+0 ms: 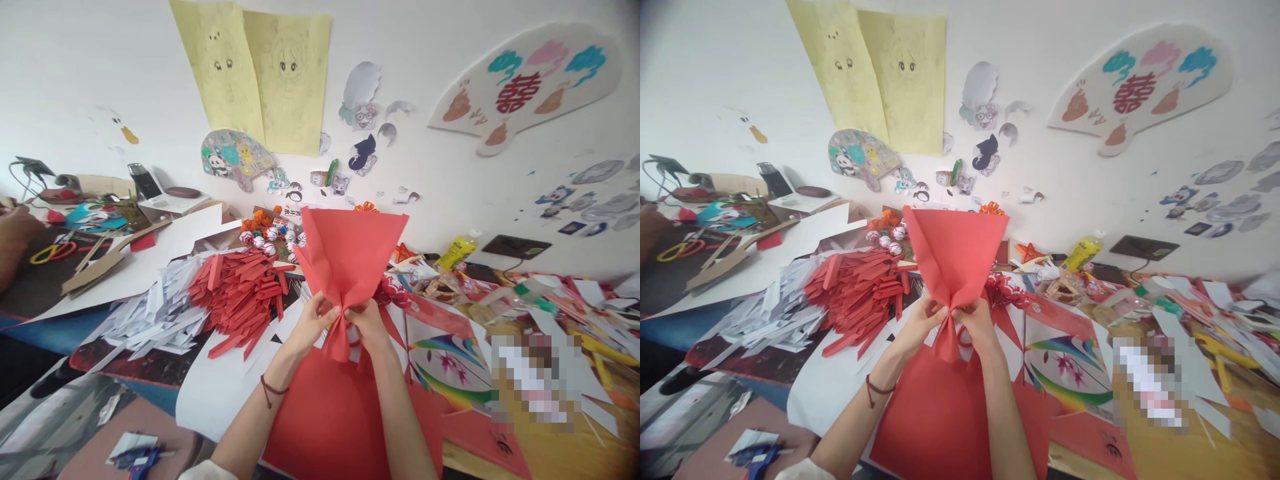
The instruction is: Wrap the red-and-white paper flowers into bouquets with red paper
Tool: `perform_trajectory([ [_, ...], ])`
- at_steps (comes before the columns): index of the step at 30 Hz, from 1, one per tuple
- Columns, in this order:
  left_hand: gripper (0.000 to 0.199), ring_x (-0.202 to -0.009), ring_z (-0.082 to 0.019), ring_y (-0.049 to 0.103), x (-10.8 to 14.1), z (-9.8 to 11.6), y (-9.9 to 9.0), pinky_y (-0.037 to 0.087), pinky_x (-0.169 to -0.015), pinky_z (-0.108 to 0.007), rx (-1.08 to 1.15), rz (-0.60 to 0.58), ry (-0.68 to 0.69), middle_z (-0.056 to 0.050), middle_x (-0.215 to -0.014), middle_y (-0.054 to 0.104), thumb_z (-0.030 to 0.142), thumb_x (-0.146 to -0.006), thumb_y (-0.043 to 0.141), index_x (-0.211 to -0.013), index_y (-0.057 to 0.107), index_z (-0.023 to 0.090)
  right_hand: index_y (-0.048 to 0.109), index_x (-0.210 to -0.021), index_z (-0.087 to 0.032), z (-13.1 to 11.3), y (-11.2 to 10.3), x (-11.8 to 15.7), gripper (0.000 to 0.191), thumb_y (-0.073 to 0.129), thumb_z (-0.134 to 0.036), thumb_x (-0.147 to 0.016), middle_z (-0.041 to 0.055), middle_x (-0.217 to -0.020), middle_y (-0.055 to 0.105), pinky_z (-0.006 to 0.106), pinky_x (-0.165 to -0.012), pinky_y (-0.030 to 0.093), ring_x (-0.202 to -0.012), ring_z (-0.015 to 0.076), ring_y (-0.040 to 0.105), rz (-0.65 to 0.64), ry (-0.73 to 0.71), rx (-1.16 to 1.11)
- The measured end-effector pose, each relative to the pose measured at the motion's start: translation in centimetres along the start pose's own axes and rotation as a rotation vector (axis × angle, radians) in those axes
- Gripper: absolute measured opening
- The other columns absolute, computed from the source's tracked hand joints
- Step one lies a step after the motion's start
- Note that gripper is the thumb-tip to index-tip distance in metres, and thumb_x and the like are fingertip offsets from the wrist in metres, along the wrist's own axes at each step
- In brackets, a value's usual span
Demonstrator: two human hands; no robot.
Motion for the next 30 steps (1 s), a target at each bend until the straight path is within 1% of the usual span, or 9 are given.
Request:
perform_trajectory([
  [2, 0.04, -0.091, -0.016, 0.056, 0.0, -0.4, 0.6, 0.043, -0.084, -0.029, 0.131, -0.047, -0.024, -0.006, -0.105, 0.062, 0.041, -0.078, 0.067, -0.11, 0.058, 0.02, 0.069, -0.085, -0.021, -0.2, -0.3, 0.1, 0.037, 0.084, -0.037, -0.055, 0.0029, -0.081, 0.07, 0.034, -0.075, 0.053, -0.078, 0.0224, 0.066, 0.012, -0.001, 0.046],
  [4, 0.044, -0.098, -0.019, 0.057, -0.1, -0.8, 0.9, 0.043, -0.089, -0.032, 0.189, -0.08, -0.051, -0.008, -0.109, 0.063, 0.042, -0.074, 0.071, -0.109, 0.059, 0.018, 0.068, -0.085, -0.021, -0.3, -0.5, 0.1, 0.04, 0.084, -0.039, -0.054, 0.0022, -0.081, 0.069, 0.033, -0.074, 0.052, -0.079, 0.0217, 0.065, 0.017, -0.004, 0.087],
  [9, 0.044, -0.089, -0.022, 0.062, 0.0, -2.1, 1.4, 0.045, -0.085, -0.034, 0.179, -0.183, -0.156, -0.008, -0.088, 0.069, 0.051, -0.067, 0.073, -0.088, 0.066, 0.013, 0.066, -0.081, -0.021, -0.5, -0.4, 0.3, 0.038, 0.083, -0.042, -0.053, 0.0011, -0.08, 0.067, 0.032, -0.075, 0.051, -0.08, 0.0209, 0.063, -0.015, -0.007, 0.189],
  [12, 0.05, -0.091, -0.024, 0.063, 0.2, -1.8, 1.8, 0.046, -0.086, -0.036, 0.182, -0.237, -0.149, -0.009, -0.087, 0.07, 0.055, -0.064, 0.074, -0.09, 0.068, 0.013, 0.064, -0.081, -0.022, -0.7, -0.8, 0.5, 0.042, 0.085, -0.042, -0.05, 0.002, -0.086, 0.067, 0.033, -0.076, 0.051, -0.083, 0.0218, 0.062, 0.023, -0.017, 0.239],
  [18, 0.055, -0.099, -0.026, 0.062, 0.4, -1.1, 1.4, 0.047, -0.087, -0.038, 0.165, -0.17, -0.112, -0.009, -0.101, 0.069, 0.054, -0.062, 0.076, -0.103, 0.066, 0.018, 0.063, -0.085, -0.018, -2.1, -0.4, 0.9, 0.041, 0.084, -0.037, -0.055, 0.0043, -0.085, 0.067, 0.034, -0.076, 0.05, -0.083, 0.0224, 0.062, 0.022, -0.067, 0.349],
  [21, 0.062, -0.102, -0.028, 0.06, 0.5, -1.3, 0.9, 0.048, -0.087, -0.04, 0.168, -0.102, -0.101, -0.01, -0.106, 0.068, 0.056, -0.061, 0.075, -0.11, 0.064, 0.019, 0.058, -0.107, -0.02, -4.2, -0.5, 1.8, 0.058, 0.083, -0.034, -0.057, 0.0058, -0.1, 0.066, 0.034, -0.079, 0.049, -0.089, 0.0214, 0.061, 0.148, -0.141, 0.444],
  [23, 0.062, -0.102, -0.028, 0.061, 0.6, -1.4, 0.7, 0.047, -0.088, -0.04, 0.191, -0.069, -0.087, -0.01, -0.107, 0.068, 0.055, -0.062, 0.074, -0.111, 0.064, 0.018, 0.051, -0.118, -0.024, -5.9, -0.5, 2.9, 0.068, 0.082, -0.033, -0.059, 0.004, -0.104, 0.063, 0.031, -0.074, 0.049, -0.082, 0.0173, 0.06, 0.274, -0.204, 0.554],
  [26, 0.059, -0.101, -0.028, 0.061, 0.8, -1.3, 0.8, 0.047, -0.088, -0.039, 0.226, -0.057, -0.077, -0.012, -0.106, 0.068, 0.055, -0.062, 0.075, -0.105, 0.066, 0.016, 0.049, -0.117, -0.025, -7.9, 0.5, 4.4, 0.06, 0.078, -0.032, -0.065, 0.0026, -0.101, 0.059, 0.03, -0.073, 0.048, -0.078, 0.0148, 0.057, 0.379, -0.287, 0.684],
  [30, 0.065, -0.102, -0.026, 0.061, 1.2, -0.4, 1.0, 0.047, -0.089, -0.039, 0.302, -0.039, -0.032, -0.013, -0.11, 0.066, 0.052, -0.063, 0.076, -0.115, 0.06, 0.017, 0.051, -0.11, -0.023, -9.7, 1.6, 5.8, 0.045, 0.073, -0.031, -0.072, 0.0026, -0.095, 0.058, 0.031, -0.074, 0.048, -0.08, 0.0161, 0.056, 0.437, -0.408, 0.773],
])
Point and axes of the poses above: each hand's wrist, its own x-axis away from the middle knuckle, its own y-axis out of the palm, z = x × y, the point moved 10 cm from there along -x, towards the middle knuckle
